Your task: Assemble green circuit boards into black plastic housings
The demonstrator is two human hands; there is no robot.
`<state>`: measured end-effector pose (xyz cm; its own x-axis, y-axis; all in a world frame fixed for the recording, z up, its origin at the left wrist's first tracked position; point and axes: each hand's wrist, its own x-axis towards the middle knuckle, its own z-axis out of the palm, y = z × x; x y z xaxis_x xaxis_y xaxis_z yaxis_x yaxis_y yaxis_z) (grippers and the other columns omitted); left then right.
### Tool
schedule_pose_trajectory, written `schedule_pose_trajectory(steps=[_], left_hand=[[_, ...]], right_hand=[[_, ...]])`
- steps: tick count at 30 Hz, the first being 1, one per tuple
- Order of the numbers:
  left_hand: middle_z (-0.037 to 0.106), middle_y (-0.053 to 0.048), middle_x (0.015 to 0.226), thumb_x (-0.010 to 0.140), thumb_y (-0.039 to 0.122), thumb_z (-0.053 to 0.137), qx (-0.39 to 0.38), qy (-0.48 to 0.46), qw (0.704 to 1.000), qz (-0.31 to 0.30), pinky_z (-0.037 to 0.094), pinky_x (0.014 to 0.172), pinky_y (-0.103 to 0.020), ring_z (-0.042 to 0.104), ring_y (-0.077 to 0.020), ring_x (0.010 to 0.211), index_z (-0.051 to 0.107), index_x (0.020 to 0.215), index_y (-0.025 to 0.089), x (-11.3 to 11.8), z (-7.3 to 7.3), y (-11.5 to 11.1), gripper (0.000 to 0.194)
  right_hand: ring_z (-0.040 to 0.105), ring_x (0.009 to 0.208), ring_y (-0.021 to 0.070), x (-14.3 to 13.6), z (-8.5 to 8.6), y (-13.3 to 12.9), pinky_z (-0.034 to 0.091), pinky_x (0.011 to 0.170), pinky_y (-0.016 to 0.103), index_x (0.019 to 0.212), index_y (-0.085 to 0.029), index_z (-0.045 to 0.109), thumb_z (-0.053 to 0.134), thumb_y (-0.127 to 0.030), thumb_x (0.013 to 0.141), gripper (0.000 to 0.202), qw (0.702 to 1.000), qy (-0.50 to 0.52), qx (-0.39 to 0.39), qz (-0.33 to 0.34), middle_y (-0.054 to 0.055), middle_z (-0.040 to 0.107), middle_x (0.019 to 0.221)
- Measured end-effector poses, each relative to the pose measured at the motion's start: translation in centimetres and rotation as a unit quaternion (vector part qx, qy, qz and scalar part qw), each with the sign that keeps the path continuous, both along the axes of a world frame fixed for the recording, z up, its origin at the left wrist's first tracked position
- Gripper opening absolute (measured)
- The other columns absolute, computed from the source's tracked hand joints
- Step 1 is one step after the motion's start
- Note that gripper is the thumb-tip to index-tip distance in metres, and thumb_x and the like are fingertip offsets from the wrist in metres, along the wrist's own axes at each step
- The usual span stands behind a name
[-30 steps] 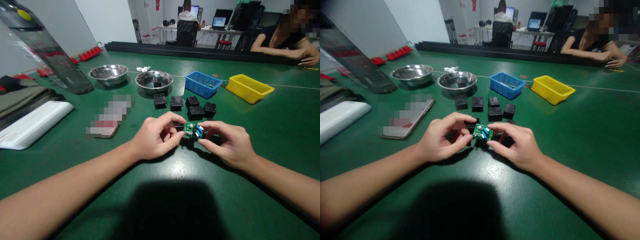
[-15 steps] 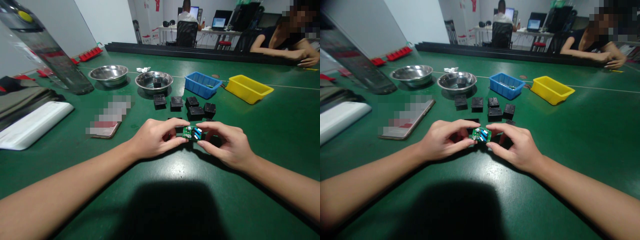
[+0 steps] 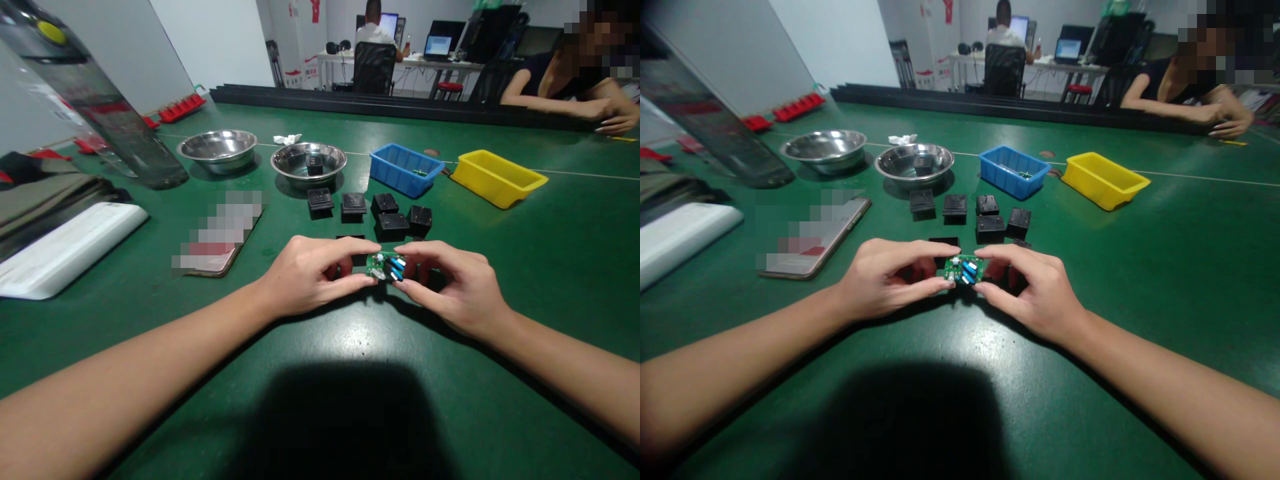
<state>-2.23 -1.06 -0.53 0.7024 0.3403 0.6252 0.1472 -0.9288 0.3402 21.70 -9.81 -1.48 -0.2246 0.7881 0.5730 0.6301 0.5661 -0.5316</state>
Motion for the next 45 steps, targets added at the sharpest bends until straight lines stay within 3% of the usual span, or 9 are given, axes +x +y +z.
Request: schedule_pose_trajectory(steps=[12, 45], left_hand=[[0.066, 0.006, 0.062, 0.09, 0.031, 0.073, -0.012, 0.013, 1.0, 0.005, 0.041, 0.052, -0.013, 0.058, -0.0045, 0.049, 0.068, 0.116, 0.016, 0.06, 0.21, -0.11, 0.031], [0.065, 0.006, 0.059, 0.09, 0.032, 0.072, -0.023, 0.017, 1.0, -0.005, 0.041, 0.05, -0.013, 0.057, -0.0048, 0.047, 0.068, 0.116, 0.015, 0.09, 0.31, -0.1, 0.031]], right_hand=[[0.064, 0.061, 0.0093, -0.15, 0.14, -0.2, 0.051, 0.059, 0.019, 0.117, -0.016, 0.067, 0.075, -0.022, 0.087, 0.032, 1.0, 0.011, -0.017, 0.001, -0.002, 0.071, 0.075], [0.063, 0.057, 0.0102, -0.12, 0.23, -0.23, 0.051, 0.057, 0.021, 0.117, -0.018, 0.067, 0.073, -0.025, 0.088, 0.031, 1.0, 0.004, -0.031, 0.007, -0.003, 0.07, 0.071]])
